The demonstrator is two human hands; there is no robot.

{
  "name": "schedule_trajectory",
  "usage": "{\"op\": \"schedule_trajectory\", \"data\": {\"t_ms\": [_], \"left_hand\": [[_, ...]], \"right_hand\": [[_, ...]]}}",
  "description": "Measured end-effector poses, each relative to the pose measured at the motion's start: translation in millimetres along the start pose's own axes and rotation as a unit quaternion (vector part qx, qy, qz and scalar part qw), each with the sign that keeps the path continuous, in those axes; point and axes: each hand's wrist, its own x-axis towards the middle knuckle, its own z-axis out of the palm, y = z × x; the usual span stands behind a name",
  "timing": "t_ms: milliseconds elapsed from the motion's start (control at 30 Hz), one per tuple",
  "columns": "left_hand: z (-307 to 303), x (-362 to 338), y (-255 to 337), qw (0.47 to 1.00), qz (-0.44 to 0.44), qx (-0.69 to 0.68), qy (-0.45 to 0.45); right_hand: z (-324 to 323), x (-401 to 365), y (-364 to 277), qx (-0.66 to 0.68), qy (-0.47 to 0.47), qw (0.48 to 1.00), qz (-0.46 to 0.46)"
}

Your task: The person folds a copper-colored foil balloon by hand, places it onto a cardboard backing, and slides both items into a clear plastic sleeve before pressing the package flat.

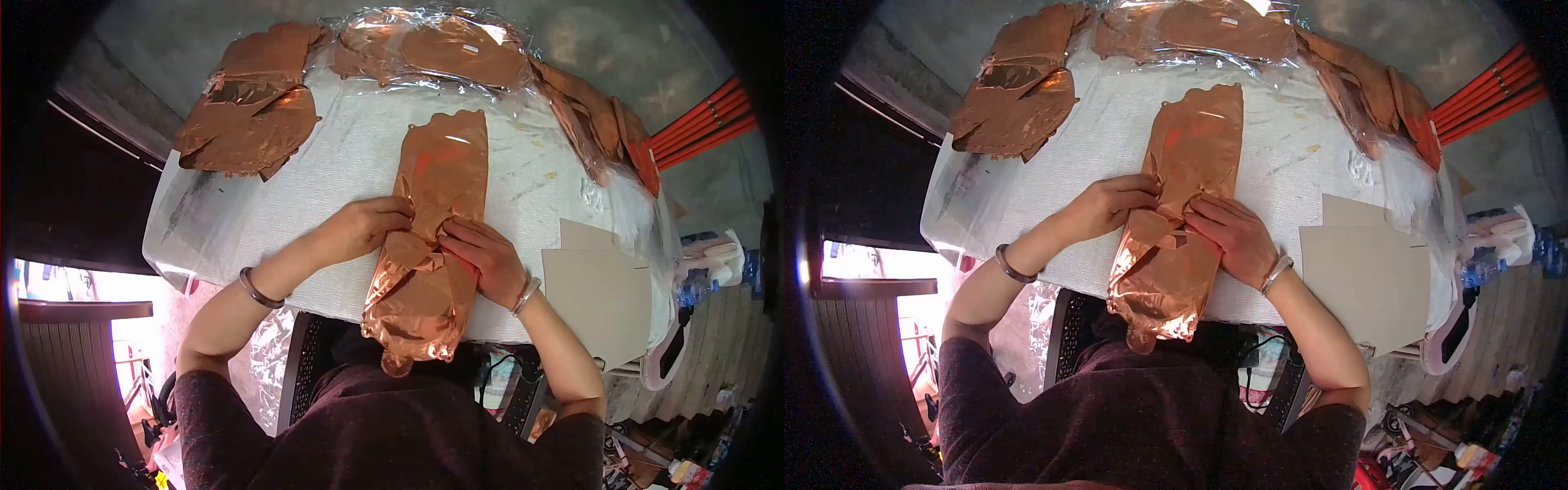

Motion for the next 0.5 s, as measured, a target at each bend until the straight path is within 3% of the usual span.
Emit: {"op": "schedule_trajectory", "data": {"t_ms": [200,400,467,500], "left_hand": [[3.5,-0.1,-6.2,0.996,-0.026,-0.077,0.024],[6.3,6.3,-16.0,0.984,-0.109,-0.138,0.023],[2.4,11.4,-10.8,0.969,-0.14,-0.2,0.025],[0.6,14.4,-8.6,0.97,-0.139,-0.199,0.025]], "right_hand": [[-1.1,-0.5,6.0,0.016,0.006,1.0,-0.009],[-10.5,9.1,11.8,0.123,-0.011,0.991,0.043],[-10.3,9.8,20.9,0.285,-0.045,0.934,0.209],[-14.4,12.9,23.0,0.285,-0.044,0.934,0.209]]}}
